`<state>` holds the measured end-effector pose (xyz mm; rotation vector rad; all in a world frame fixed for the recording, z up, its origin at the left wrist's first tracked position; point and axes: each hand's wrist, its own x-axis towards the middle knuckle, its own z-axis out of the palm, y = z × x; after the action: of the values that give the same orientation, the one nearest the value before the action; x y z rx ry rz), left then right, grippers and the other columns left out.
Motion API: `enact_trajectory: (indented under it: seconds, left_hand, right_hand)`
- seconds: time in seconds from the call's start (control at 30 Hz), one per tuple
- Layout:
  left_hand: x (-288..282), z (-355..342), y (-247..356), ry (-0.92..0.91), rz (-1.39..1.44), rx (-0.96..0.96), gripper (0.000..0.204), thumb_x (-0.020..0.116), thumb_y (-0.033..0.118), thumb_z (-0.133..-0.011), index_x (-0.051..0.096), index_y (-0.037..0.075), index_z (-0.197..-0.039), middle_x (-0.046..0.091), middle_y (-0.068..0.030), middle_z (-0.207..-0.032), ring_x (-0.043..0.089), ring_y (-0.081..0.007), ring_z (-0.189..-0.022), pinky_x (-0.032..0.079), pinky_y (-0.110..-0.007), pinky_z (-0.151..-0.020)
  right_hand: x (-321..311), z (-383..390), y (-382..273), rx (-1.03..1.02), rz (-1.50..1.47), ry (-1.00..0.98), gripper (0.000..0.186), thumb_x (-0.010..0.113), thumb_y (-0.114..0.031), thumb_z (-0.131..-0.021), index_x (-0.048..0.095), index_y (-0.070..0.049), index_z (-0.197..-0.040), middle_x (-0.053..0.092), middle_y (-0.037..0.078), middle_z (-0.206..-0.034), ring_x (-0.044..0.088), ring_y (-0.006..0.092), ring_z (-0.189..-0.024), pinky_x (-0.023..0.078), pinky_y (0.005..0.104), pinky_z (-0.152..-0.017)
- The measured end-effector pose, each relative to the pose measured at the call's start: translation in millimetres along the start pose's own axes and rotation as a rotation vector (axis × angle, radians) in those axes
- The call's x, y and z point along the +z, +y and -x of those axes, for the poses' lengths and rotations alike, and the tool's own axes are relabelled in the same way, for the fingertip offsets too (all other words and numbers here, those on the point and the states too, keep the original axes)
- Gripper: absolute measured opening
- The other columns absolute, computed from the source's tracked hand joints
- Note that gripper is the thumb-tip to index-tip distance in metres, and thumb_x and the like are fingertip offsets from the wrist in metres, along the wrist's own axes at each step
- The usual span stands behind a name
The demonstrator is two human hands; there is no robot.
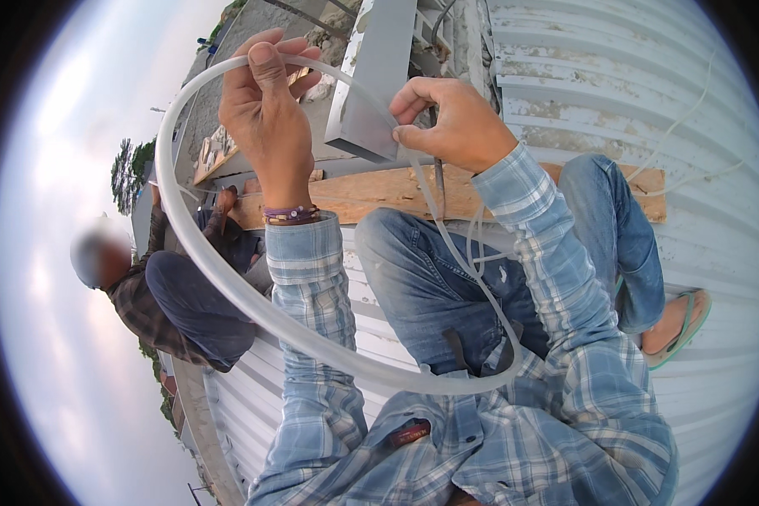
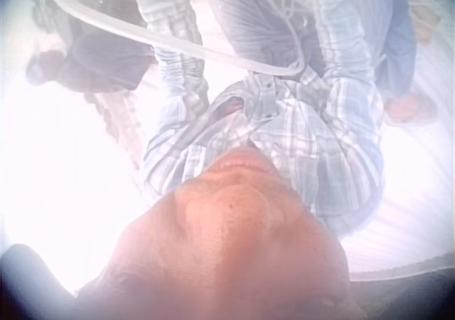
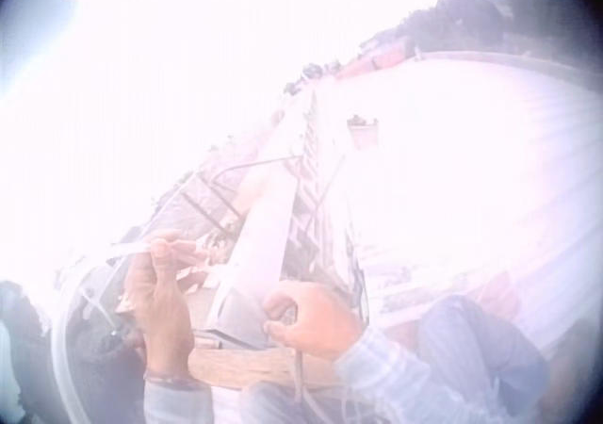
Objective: The person sits on a corrugated metal roof and threads a white plastic conduit pipe through a metal electrical box. They repeatedly pull the pipe through the box and adjust its position while another worker sits nearby.
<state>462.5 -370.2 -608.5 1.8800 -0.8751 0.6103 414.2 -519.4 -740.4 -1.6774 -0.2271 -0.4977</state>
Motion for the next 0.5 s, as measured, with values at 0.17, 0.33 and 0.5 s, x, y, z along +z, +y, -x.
enact_trajectory:
  seconds: [0.17, 0.33, 0.5]
  left_hand:
    - [-2, 2, 6, 0.083, 0.002, 0.0, 0.048, 0.051, 0.043, -0.108, 0.061, -0.001, -0.126, 0.072, -0.0163, -0.11, 0.074, -0.0253, -0.101, 0.064, -0.034, -0.082]
    - [4, 14, -4, -0.108, 0.018, -0.018, 0.046, 0.052, 0.041, -0.108, 0.061, -0.001, -0.126, 0.073, -0.0154, -0.11, 0.073, -0.0248, -0.102, 0.06, -0.035, -0.092]
    - [3, 24, -10, -0.168, 0.036, -0.064, 0.039, 0.053, 0.035, -0.109, 0.063, 0.0, -0.122, 0.073, -0.0153, -0.11, 0.073, -0.0242, -0.1, 0.058, -0.036, -0.096]
  right_hand:
    - [2, -2, -2, -0.06, 0.033, 0.068, 0.024, 0.076, -0.017, -0.082, 0.074, -0.004, -0.102, 0.076, 0.008, -0.087, 0.071, 0.0211, -0.084, 0.053, 0.0335, -0.082]
    - [6, -6, -1, -0.192, 0.035, 0.182, 0.025, 0.075, -0.014, -0.084, 0.076, -0.004, -0.107, 0.077, 0.009, -0.089, 0.073, 0.022, -0.087, 0.055, 0.0361, -0.081]
    - [11, -17, -6, -0.326, 0.049, 0.279, 0.024, 0.078, -0.015, -0.084, 0.077, -0.004, -0.106, 0.077, 0.01, -0.092, 0.074, 0.0219, -0.088, 0.057, 0.0362, -0.083]
